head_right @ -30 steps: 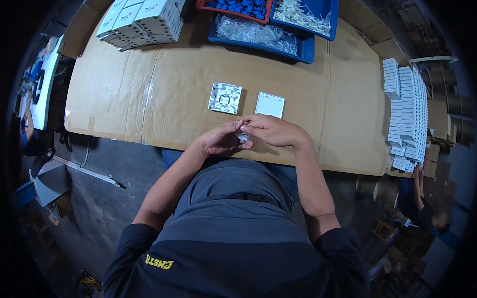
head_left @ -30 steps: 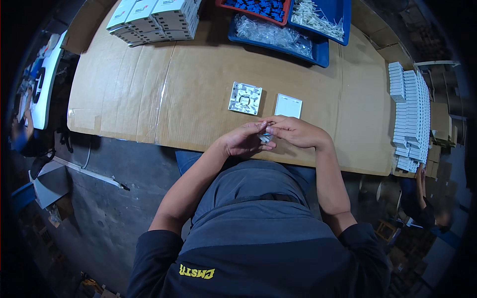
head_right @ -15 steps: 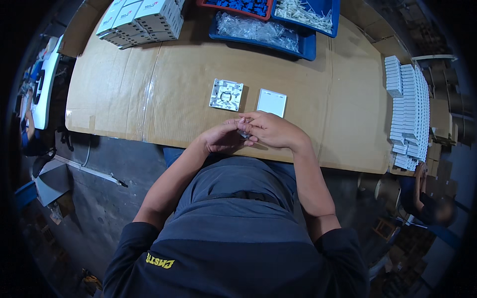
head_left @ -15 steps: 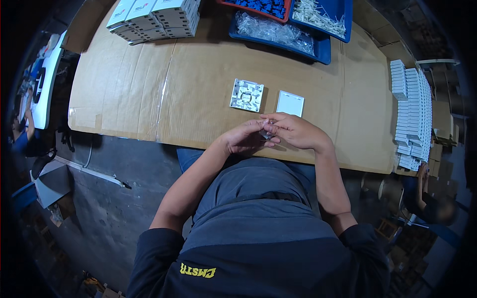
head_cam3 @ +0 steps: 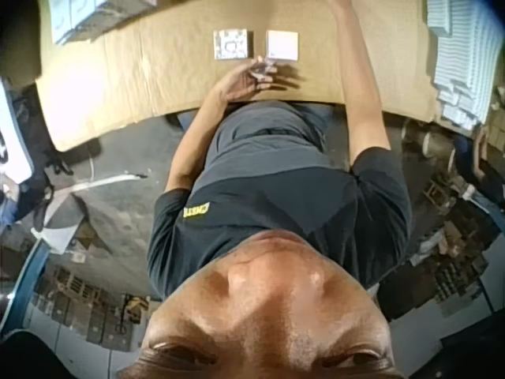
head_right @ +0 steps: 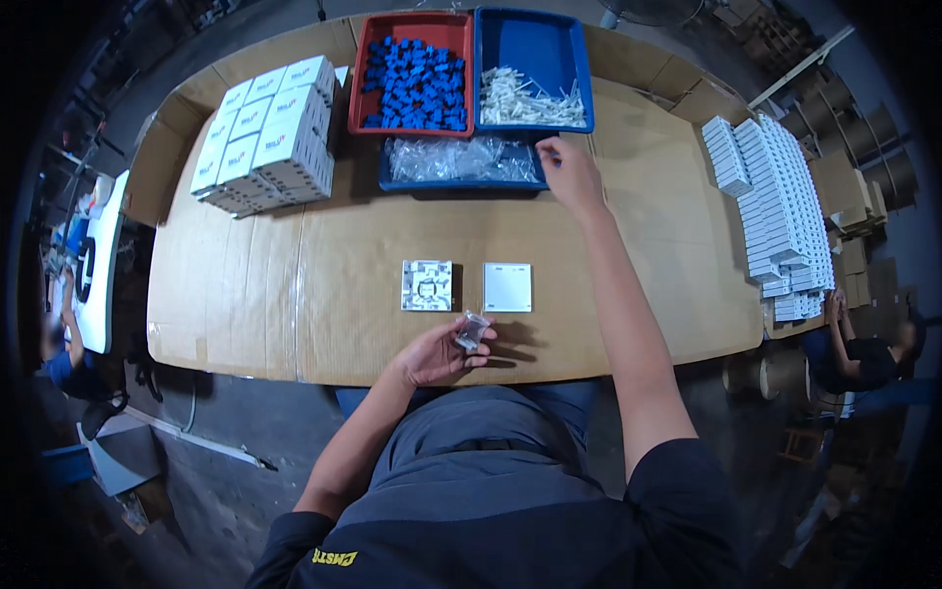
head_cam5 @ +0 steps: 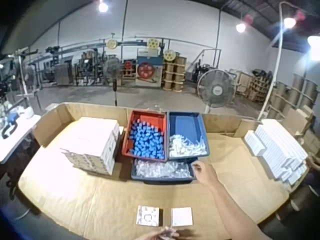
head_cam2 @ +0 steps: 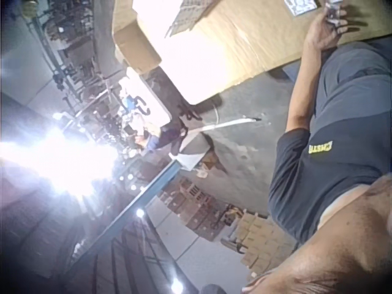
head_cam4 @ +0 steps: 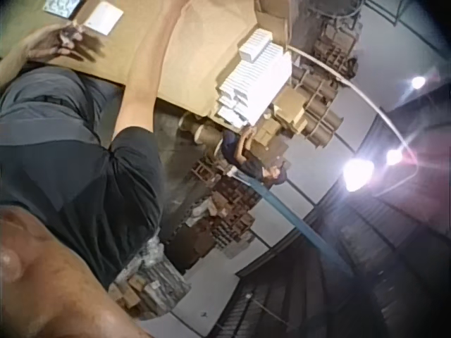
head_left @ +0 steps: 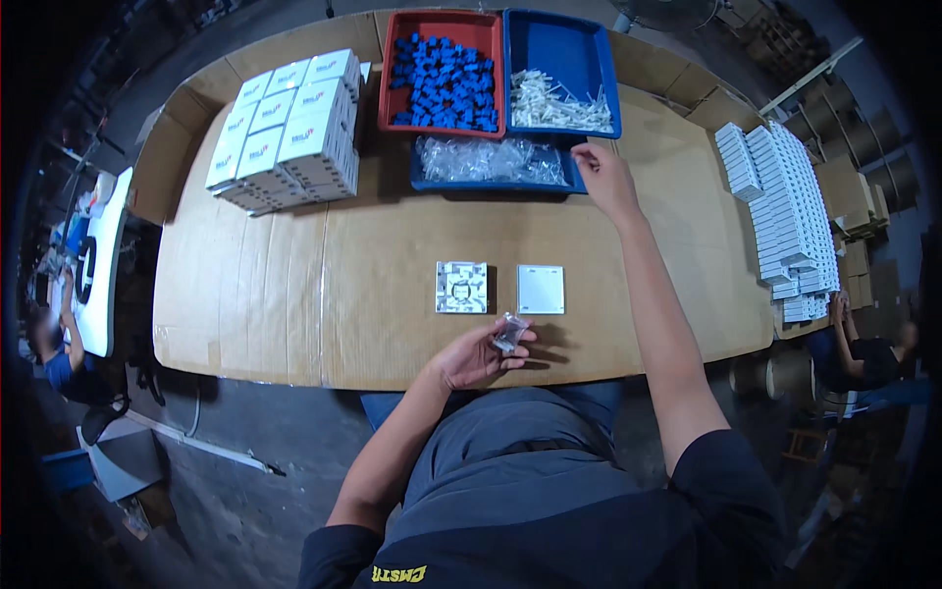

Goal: The person is assembling and packaging electronic components into boxes at a factory workbench.

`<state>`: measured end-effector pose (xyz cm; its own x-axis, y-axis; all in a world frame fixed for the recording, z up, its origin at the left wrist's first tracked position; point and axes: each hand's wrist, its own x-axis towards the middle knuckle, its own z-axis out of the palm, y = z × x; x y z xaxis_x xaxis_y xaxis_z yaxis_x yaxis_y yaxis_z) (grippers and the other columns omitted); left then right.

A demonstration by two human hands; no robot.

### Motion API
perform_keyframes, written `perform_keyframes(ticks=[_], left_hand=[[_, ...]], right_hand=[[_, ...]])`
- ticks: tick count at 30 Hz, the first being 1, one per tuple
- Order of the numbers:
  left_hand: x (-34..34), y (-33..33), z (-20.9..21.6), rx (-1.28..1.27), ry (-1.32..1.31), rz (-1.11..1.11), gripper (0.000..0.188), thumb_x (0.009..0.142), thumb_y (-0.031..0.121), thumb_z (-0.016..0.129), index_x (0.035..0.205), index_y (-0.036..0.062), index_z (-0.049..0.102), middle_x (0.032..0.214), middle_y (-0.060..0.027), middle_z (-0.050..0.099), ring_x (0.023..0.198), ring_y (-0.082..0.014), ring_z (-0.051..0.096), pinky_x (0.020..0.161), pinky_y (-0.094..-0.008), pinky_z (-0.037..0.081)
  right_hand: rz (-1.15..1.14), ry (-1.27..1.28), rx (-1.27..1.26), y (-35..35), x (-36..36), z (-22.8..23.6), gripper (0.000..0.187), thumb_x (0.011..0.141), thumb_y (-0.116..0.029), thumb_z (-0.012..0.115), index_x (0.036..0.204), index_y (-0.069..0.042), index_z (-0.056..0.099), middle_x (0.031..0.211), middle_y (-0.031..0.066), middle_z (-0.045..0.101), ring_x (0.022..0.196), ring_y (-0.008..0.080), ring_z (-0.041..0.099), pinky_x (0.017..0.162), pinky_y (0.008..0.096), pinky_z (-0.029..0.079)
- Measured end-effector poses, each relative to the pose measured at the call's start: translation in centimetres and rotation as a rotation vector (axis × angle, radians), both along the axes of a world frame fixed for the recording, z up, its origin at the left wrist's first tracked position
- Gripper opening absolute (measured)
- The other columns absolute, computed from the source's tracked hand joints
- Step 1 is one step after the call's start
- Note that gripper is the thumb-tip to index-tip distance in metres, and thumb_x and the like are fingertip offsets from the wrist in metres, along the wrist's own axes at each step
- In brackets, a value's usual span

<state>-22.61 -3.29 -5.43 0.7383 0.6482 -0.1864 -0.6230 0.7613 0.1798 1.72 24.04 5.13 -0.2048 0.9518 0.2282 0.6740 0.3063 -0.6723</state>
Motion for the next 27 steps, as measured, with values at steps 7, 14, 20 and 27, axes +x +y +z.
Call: perform_keyframes(ticks=[7,14,20,27], left_hand=[[0.0,0.2,0.2,-0.003,0.015,-0.002,0.053,0.113,0.038,0.041,0.149,0.001,0.046,0.132,-0.0145,0.065,0.111,-0.0287,0.068,0.102,-0.0421,0.055],[0.1,0.4,-0.2,-0.076,-0.089,-0.018,0.052,0.111,0.038,0.045,0.148,0.0011,0.047,0.131,-0.0151,0.065,0.107,-0.0296,0.069,0.1,-0.0427,0.057],[0.0,0.4,0.0,-0.076,-0.086,-0.021,0.054,0.111,0.041,0.045,0.148,0.0011,0.048,0.131,-0.0152,0.065,0.108,-0.0294,0.069,0.1,-0.0423,0.056],[0.2,0.6,0.3,-0.008,-0.059,-0.036,0.054,0.112,0.041,0.042,0.148,0.0016,0.047,0.131,-0.0134,0.065,0.11,-0.0275,0.068,0.101,-0.0424,0.055]], right_hand=[[-0.231,-0.3,0.256,9.1,0.3,0.4,0.016,0.095,-0.017,0.065,0.106,-0.012,0.075,0.105,0.0102,0.075,0.101,0.033,0.07,0.083,0.0457,0.057],[-0.114,-0.541,0.289,12.5,-0.7,-0.5,0.014,0.093,-0.018,0.066,0.102,-0.011,0.075,0.102,0.01,0.072,0.103,0.0329,0.069,0.087,0.048,0.056],[-0.119,-0.413,0.252,13.4,0.1,-1.1,0.013,0.091,-0.018,0.07,0.101,-0.011,0.075,0.103,0.0107,0.074,0.097,0.0329,0.07,0.084,0.0464,0.056],[-0.137,0.502,0.044,14.6,3.1,-0.3,0.017,0.095,-0.016,0.073,0.106,-0.005,0.071,0.096,0.0044,0.076,0.079,0.0131,0.066,0.068,0.0285,0.052]])
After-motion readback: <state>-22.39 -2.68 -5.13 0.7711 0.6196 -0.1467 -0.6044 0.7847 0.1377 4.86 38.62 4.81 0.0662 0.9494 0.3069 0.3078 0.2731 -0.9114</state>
